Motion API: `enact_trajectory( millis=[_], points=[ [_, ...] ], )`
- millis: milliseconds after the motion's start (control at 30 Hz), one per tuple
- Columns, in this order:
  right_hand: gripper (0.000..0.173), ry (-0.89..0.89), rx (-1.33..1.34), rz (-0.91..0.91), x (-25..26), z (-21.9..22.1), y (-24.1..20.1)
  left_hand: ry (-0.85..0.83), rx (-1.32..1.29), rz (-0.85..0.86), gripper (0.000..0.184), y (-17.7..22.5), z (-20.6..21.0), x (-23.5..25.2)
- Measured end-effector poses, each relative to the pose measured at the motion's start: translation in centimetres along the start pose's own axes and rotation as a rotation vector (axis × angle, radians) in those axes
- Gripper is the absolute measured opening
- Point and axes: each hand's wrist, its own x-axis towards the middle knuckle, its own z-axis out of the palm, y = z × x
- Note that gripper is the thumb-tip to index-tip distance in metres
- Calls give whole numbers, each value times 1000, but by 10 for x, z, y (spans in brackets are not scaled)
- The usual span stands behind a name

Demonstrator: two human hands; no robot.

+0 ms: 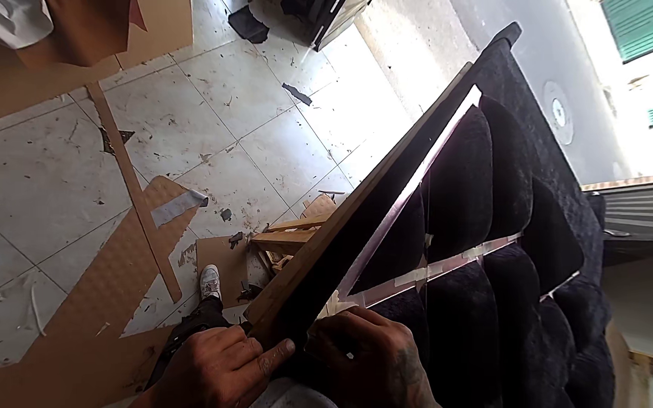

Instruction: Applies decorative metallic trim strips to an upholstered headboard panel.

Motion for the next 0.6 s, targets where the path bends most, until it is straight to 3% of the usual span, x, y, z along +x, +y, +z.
enact_trajectory(
  millis=[133,333,600],
  points=[
    [7,-44,-6,-34,0,-1,1,-59,29,40,53,8,-5,17],
    [12,-31,-263,-173,-8,-2,-9,-99,49,76,43,8,0,16],
    [23,-77,-559,-182,4,0,-35,-79,16,76,34,5,3,15]
  ],
)
